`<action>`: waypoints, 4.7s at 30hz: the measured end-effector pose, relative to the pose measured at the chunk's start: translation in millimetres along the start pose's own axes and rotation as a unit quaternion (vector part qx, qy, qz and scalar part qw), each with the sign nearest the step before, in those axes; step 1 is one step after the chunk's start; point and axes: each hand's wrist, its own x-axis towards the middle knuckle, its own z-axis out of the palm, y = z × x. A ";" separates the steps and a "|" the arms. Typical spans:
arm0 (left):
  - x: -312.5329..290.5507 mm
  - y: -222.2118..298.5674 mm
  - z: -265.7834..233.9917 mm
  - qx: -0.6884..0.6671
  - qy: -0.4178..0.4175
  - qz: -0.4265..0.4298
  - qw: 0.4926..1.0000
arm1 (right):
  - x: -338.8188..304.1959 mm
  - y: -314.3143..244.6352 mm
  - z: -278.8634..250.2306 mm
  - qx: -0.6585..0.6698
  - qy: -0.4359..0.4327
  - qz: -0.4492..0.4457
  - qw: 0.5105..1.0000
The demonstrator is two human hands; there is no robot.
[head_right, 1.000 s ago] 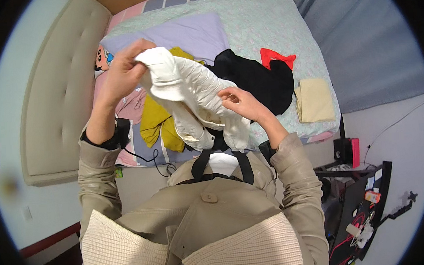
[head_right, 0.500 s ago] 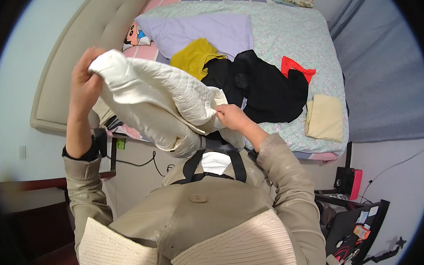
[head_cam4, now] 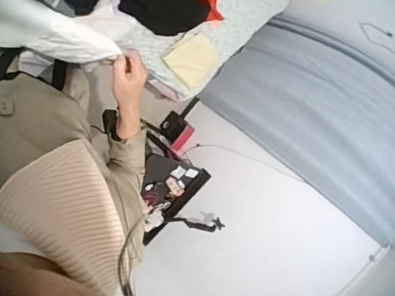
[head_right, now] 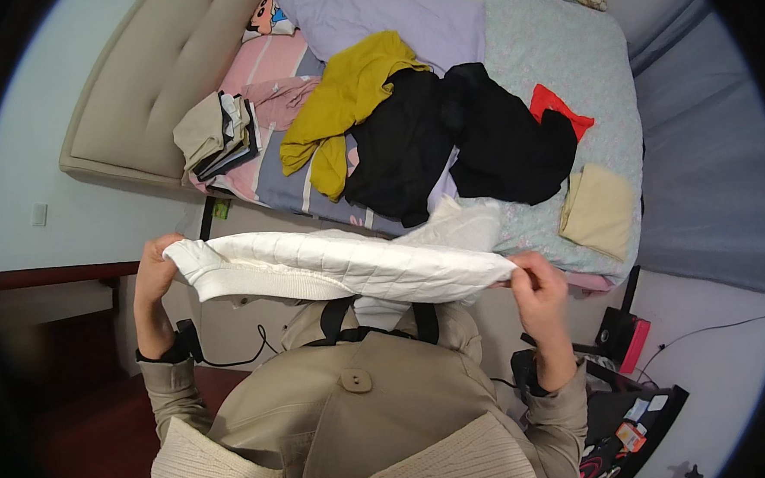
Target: The person folds several garments on a bed, including a beige short-sleeved top, a cream zip-up hoodie, a white puffer jacket, and a black jacket. Each item is smoothed, folded, and placed into a growing stack on the bed.
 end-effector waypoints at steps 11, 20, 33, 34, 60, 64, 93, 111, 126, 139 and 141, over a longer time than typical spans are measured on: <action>200.8 22.8 11.2 0.159 0.064 0.147 0.974 | 150.3 6.1 -37.5 -0.012 0.141 0.018 0.990; 404.6 -165.5 89.7 0.152 -0.020 0.047 0.987 | 283.1 175.4 86.9 0.157 0.006 0.203 0.967; 367.0 -382.4 143.9 0.074 -0.153 -0.243 0.955 | 295.4 277.5 212.0 0.029 -0.099 0.437 0.893; 372.5 -388.9 139.1 0.074 -0.140 -0.255 0.954 | 305.0 286.3 216.9 0.031 -0.105 0.422 0.900; 712.7 -166.0 339.3 -0.022 -0.182 -0.164 0.969 | 263.9 319.7 180.8 -0.293 0.027 0.249 0.923; 769.2 -157.3 315.9 -0.243 -0.094 -0.082 0.962 | 309.5 291.1 214.6 -0.099 0.029 0.195 0.975; 727.7 -155.8 212.6 0.297 0.047 -0.024 0.953 | 268.3 337.0 252.7 -0.208 -0.122 0.312 0.919; 541.4 -227.4 313.4 0.060 -0.231 -0.184 0.954 | 253.8 379.2 271.4 -0.466 -0.054 0.229 0.853; 467.8 -233.2 329.7 0.139 -0.160 -0.089 0.973 | 292.2 264.3 230.9 -0.236 -0.075 0.331 0.910; 483.2 -237.8 324.4 -0.365 -0.233 -0.379 0.818 | 245.5 329.5 229.5 -0.207 -0.139 0.354 0.902; 490.2 -227.1 322.0 -0.319 -0.226 -0.337 0.857 | 225.9 344.3 221.0 -0.183 -0.080 0.334 0.921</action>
